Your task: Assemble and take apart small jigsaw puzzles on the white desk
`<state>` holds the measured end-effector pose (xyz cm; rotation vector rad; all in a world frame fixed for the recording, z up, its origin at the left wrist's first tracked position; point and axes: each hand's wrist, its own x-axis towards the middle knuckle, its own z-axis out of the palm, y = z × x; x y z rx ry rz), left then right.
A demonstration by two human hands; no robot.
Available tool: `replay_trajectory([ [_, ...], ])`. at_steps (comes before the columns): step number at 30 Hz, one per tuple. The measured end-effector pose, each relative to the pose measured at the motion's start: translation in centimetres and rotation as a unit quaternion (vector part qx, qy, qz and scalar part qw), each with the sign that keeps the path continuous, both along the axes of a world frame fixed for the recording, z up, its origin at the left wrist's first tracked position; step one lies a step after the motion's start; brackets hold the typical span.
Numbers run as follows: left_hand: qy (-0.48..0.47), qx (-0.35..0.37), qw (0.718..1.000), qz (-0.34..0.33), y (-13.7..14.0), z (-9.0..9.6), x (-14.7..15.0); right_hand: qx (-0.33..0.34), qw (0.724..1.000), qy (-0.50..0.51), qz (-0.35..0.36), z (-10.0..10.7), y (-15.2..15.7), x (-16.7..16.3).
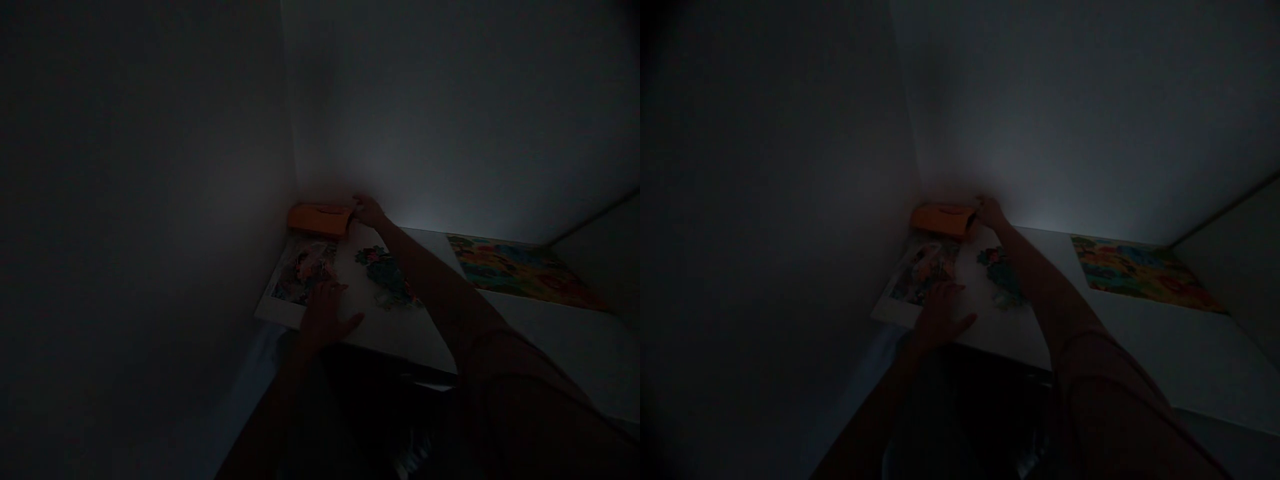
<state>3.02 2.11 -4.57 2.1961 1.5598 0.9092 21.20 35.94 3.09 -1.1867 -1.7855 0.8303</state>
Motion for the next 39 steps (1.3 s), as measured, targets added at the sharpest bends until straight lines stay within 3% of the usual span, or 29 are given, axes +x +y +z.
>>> replay_trajectory([
  [4, 0.024, 0.018, 0.999, 0.013, 0.5, -0.3, 0.2, -0.028, 0.998, 0.001, -0.055, -1.1, -5.7, 6.8],
  [8, 0.051, 0.038, 0.997, 0.034, 0.8, -0.5, 0.2, 0.036, 0.998, -0.040, -0.046, -3.1, -17.3, 16.4],
  [10, 0.062, 0.055, 0.996, 0.044, 1.1, -0.7, -0.1, 0.063, 0.994, -0.043, -0.080, -4.7, -23.8, 20.5],
  [13, 0.072, 0.068, 0.993, 0.071, 2.2, -1.2, -0.1, 0.090, 0.983, -0.070, -0.142, -7.0, -31.2, 24.4],
  [15, 0.061, 0.093, 0.992, 0.060, 3.3, -1.2, 1.1, 0.082, 0.977, -0.097, -0.168, -8.3, -33.8, 25.8],
  [20, 0.078, 0.136, 0.985, -0.066, 5.2, -0.3, 8.4, 0.039, 0.960, -0.137, -0.239, -9.6, -35.1, 26.1],
  [25, 0.161, 0.139, 0.974, -0.079, 6.7, 0.5, 14.2, 0.030, 0.941, -0.243, -0.236, -9.1, -35.0, 24.5],
  [32, 0.155, 0.082, 0.984, 0.014, 8.2, 0.6, 15.4, 0.004, 0.933, -0.268, -0.238, -8.0, -35.6, 24.1],
  [39, 0.122, 0.087, 0.989, 0.010, 8.2, 0.1, 14.9, 0.014, 0.933, -0.264, -0.243, -8.3, -35.8, 24.0],
])
